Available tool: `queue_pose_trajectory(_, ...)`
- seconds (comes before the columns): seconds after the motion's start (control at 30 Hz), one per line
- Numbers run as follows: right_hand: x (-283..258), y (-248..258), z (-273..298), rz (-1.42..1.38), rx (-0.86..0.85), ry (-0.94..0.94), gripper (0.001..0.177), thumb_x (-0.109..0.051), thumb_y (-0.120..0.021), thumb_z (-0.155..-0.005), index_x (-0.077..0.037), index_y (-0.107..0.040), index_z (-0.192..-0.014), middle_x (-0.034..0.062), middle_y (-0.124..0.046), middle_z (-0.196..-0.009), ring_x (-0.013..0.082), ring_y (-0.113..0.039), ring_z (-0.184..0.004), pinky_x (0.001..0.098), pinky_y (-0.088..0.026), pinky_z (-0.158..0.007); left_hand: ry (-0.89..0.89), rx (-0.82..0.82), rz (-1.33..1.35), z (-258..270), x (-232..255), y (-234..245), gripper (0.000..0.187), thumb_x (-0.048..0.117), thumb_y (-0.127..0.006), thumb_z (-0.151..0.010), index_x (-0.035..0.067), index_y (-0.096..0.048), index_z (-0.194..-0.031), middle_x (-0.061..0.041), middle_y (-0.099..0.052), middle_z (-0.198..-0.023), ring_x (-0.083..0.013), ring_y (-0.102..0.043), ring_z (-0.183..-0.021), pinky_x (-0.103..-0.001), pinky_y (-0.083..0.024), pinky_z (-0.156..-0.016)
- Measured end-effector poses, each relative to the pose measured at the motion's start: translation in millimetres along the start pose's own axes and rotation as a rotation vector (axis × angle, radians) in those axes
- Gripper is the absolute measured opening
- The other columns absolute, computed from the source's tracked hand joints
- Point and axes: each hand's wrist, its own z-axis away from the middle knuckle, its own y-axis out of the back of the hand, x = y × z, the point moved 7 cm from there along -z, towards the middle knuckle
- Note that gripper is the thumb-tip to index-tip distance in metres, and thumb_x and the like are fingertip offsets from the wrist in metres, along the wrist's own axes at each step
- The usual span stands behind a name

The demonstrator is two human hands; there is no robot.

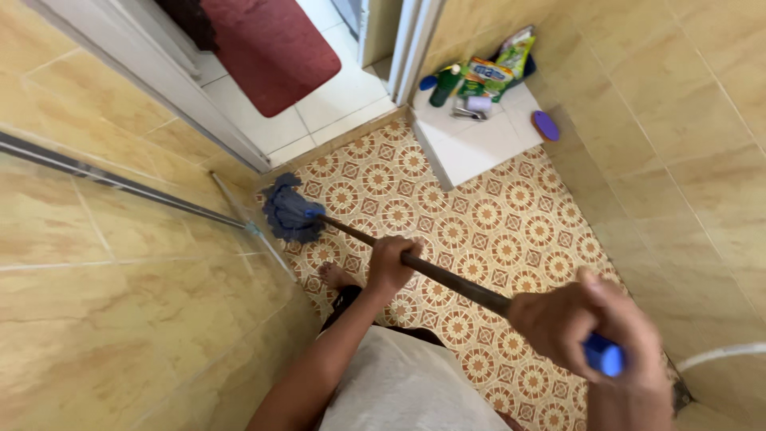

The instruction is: The person mops the tiled floor of a small bathroom using a blue microfiber mop, moving it across the patterned tiles and around cleaning supplies on a low shelf.

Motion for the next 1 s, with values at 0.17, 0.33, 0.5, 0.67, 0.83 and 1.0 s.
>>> queue_pose_trajectory(0.17,-37.4,8.6,77.1,0.029,0.457,-0.002,0.070,-0.035,-0.027,-0.108,-0.017,-0.039,-0.041,0.0041,-0.034,-0.038,0.0229,-0.029,-0.042,0.0440,-0.043,-0.069,-0.083,-0.239,0.123,24.7,58.6,-61.1,0.047,0.030,-0.062,-0.100,0.005,-0.060,-0.060,-0.012,-0.056,-0.058,-0.0294,-0.056,-0.059,-0.045,-0.047,-0.069)
queue_pose_trajectory(0.33,-42.4,8.6,130.1,0.097,0.365,0.039,0.061,-0.031,-0.038,-0.107,-0.013,-0.042,-0.049,0.0054,-0.041,-0.048,0.0241,-0.038,-0.051,0.0434,-0.045,-0.072,-0.188,-0.607,0.227,70.2,77.6,-149.3,0.049,0.029,-0.064,-0.100,0.006,-0.058,-0.057,-0.012,-0.056,-0.056,-0.0280,-0.056,-0.059,-0.042,-0.047,-0.065)
queue_pose_trajectory(0.5,-25.6,-14.8,176.1,0.362,0.105,0.150,0.050,-0.027,-0.051,-0.104,-0.009,-0.047,-0.058,0.0070,-0.049,-0.060,0.0256,-0.050,-0.061,0.0426,-0.047,-0.074,-0.344,-0.873,0.237,113.8,93.2,-225.6,0.047,0.028,-0.064,-0.100,0.009,-0.055,-0.058,-0.010,-0.061,-0.061,-0.0272,-0.058,-0.058,-0.038,-0.051,-0.068)
queue_pose_trajectory(0.67,-19.8,-30.0,195.0,0.616,0.054,0.203,0.041,-0.020,-0.061,-0.107,-0.001,-0.056,-0.071,0.0134,-0.062,-0.078,0.0301,-0.066,-0.081,0.0446,-0.054,-0.080,-0.386,-0.892,0.130,130.5,107.5,-243.9,0.048,0.028,-0.065,-0.101,0.009,-0.056,-0.058,-0.010,-0.060,-0.060,-0.0280,-0.058,-0.058,-0.040,-0.053,-0.068)
queue_pose_trajectory(0.83,-8.2,-16.2,237.9,0.494,0.001,0.362,0.038,-0.019,-0.057,-0.109,0.000,-0.058,-0.076,0.0100,-0.060,-0.081,0.0263,-0.065,-0.082,0.0485,-0.054,-0.090,-0.417,-0.994,0.042,133.2,120.8,-240.8,0.048,0.029,-0.061,-0.101,0.012,-0.056,-0.057,-0.005,-0.062,-0.059,-0.0243,-0.061,-0.054,-0.039,-0.055,-0.070)
queue_pose_trajectory(1.0,4.5,17.2,281.6,0.441,-0.110,0.113,0.047,-0.023,-0.065,-0.104,0.001,-0.050,-0.066,0.0078,-0.048,-0.065,0.0265,-0.062,-0.070,0.0559,-0.049,-0.089,-0.438,-1.067,-0.113,117.7,115.2,-238.3,0.031,0.027,-0.065,-0.092,0.013,-0.064,-0.063,-0.004,-0.064,-0.060,-0.0237,-0.064,-0.056,-0.040,-0.055,-0.067)
